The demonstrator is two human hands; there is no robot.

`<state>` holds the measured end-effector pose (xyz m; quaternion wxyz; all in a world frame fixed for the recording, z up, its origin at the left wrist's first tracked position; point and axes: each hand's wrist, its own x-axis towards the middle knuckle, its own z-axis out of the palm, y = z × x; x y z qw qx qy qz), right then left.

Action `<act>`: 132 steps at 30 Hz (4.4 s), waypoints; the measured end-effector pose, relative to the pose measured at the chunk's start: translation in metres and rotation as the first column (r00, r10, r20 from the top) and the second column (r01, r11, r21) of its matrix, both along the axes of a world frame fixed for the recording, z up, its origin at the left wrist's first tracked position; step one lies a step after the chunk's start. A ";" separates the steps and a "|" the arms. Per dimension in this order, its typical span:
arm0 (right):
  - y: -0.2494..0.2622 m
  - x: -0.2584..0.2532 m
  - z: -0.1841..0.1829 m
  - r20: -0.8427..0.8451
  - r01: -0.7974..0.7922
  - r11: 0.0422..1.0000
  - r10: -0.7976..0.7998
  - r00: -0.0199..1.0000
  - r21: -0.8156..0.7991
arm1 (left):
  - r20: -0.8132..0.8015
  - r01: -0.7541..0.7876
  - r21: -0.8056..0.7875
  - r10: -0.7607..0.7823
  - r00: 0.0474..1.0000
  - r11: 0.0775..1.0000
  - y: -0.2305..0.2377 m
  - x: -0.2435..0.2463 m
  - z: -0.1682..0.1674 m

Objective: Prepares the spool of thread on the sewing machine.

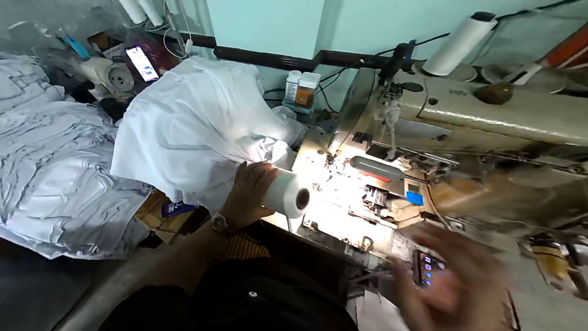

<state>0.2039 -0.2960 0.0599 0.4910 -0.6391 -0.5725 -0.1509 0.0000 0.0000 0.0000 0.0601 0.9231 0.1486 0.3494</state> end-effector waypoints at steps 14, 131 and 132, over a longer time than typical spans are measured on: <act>0.035 -0.036 -0.017 -0.500 0.044 0.985 0.046 0.865 0.166 | 0.086 0.252 0.106 -0.262 0.961 0.962 -0.055 0.029 0.088; -0.067 -0.065 -0.033 -0.852 0.212 0.929 0.164 0.497 0.303 | 0.311 0.779 -0.231 -0.715 0.626 0.583 -0.096 0.071 0.078; -0.067 -0.066 -0.033 -0.851 0.197 0.928 0.186 0.491 0.316 | 0.282 0.765 -0.174 -0.713 0.642 0.620 -0.100 0.072 0.074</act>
